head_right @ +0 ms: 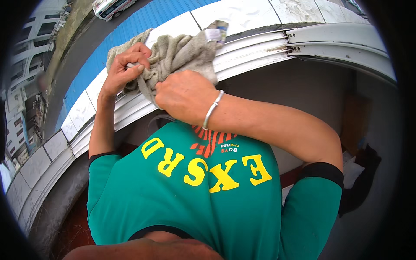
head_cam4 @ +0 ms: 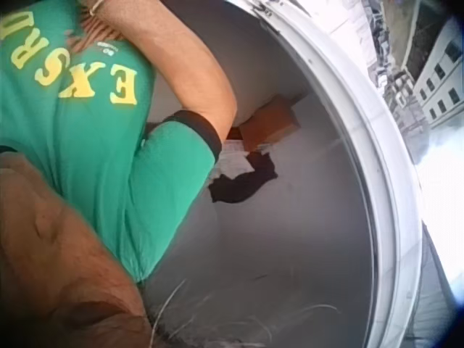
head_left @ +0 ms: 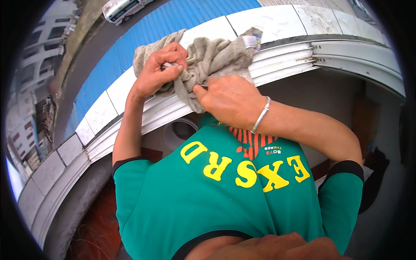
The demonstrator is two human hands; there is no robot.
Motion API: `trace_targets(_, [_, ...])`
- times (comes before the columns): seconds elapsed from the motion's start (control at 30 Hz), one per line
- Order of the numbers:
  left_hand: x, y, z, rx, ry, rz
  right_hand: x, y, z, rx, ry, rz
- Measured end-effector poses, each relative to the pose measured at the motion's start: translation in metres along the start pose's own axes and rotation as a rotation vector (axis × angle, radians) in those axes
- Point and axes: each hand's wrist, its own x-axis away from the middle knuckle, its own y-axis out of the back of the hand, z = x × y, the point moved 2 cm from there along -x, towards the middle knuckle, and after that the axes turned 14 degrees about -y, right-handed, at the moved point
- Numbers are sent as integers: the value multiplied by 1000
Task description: The person wipes a window frame with a cloth and uses a small tool to scrape or pry at the frame's edge. The person alternates between wiping and scraping along the frame while standing on a balcony.
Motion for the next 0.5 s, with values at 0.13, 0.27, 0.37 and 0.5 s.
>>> trace_targets(0.13, [40, 10, -3, -145, 140, -77, -10, -14, -12, -56, 80, -17])
trace_targets(0.27, [43, -8, -15, -117, 209, -23, 8, 22, -54, 88, -36, 10])
trace_targets(0.37, [27, -24, -13, -147, 122, 26, 30, 57, -84, 323, -81, 0])
trace_targets(0.5, [-35, -80, -13, -456, -160, 122, 57, 84, -132, 639, -99, -70])
